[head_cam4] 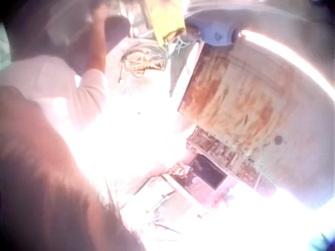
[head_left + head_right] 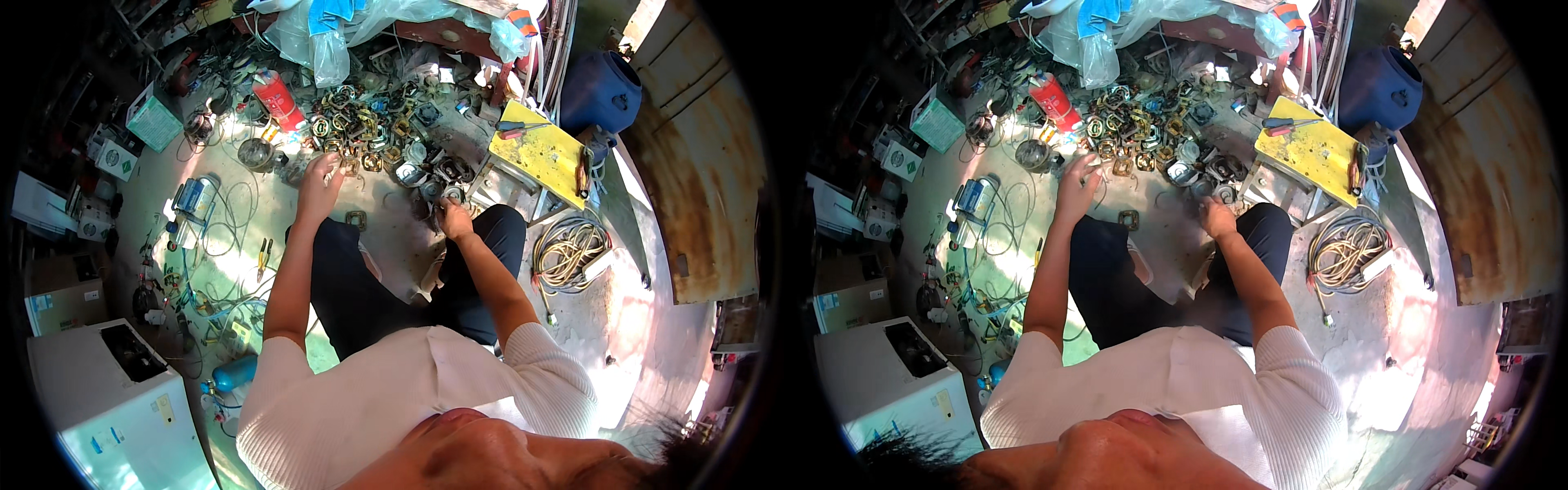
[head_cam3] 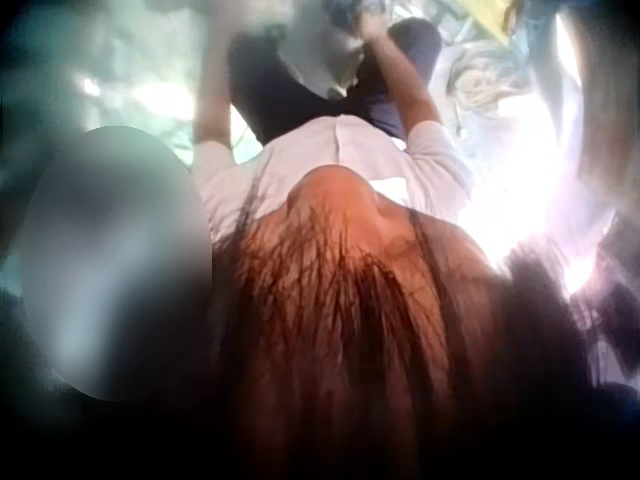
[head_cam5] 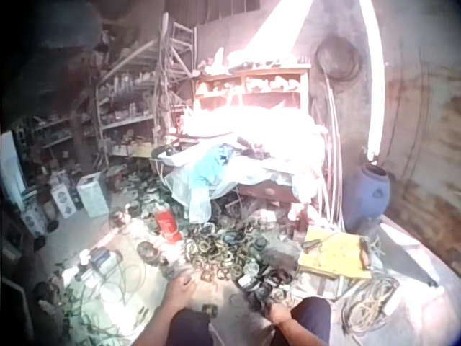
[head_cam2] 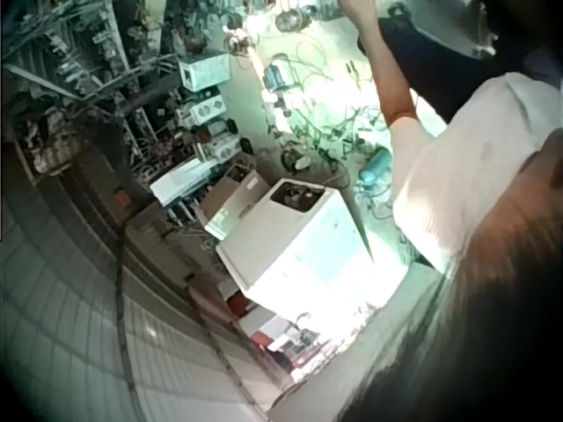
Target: The person carries a metal tray of parts across a workshop, then sits down to disassemble a motor component using a screwdriver to remove internal pieces.
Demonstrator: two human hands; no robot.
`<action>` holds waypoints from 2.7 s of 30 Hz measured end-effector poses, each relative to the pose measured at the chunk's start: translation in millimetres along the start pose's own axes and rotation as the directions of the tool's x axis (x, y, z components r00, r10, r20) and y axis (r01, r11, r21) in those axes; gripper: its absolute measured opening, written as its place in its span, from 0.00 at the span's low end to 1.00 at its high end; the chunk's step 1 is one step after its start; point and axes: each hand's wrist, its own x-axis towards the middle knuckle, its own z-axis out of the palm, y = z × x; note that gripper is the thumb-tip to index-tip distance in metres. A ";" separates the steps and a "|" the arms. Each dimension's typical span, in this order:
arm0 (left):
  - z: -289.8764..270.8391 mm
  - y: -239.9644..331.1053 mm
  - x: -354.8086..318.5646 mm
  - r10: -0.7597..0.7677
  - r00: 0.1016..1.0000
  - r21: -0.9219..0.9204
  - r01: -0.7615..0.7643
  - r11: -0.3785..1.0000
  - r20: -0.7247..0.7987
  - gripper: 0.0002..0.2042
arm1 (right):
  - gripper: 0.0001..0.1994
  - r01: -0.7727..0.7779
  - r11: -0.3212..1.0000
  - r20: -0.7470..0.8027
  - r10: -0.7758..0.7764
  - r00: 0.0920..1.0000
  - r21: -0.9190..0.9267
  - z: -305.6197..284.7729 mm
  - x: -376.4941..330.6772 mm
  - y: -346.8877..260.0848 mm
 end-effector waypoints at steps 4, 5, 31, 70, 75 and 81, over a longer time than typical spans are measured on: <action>-30.6 25.1 -23.3 -0.018 0.995 -0.129 0.005 0.992 -0.101 0.19 | 0.14 0.140 0.990 0.086 -0.141 0.986 0.020 10.2 -27.2 1.8; -38.0 32.1 -28.5 -0.030 0.993 -0.130 0.015 0.991 -0.117 0.19 | 0.14 0.155 0.987 0.092 -0.157 0.983 0.037 9.6 -29.6 1.0; 78.8 40.9 33.3 0.002 0.927 -0.247 0.099 0.964 0.376 0.20 | 0.14 0.136 0.989 0.379 -0.150 0.913 0.065 -106.8 18.3 -20.6; 113.5 -67.4 180.6 -0.654 0.735 -0.894 0.155 0.419 -0.179 0.23 | 0.19 -0.548 0.830 -0.080 0.556 0.827 0.105 150.7 447.3 233.2; 117.7 -79.4 198.0 -0.676 0.727 -0.903 0.201 0.379 -0.122 0.22 | 0.20 -0.496 0.863 -0.156 0.506 0.848 0.100 162.5 489.9 256.5; 116.0 -89.6 202.2 -0.696 0.690 -0.850 0.233 0.473 -0.199 0.19 | 0.21 -0.451 0.892 -0.204 0.444 0.872 0.016 179.5 535.7 257.9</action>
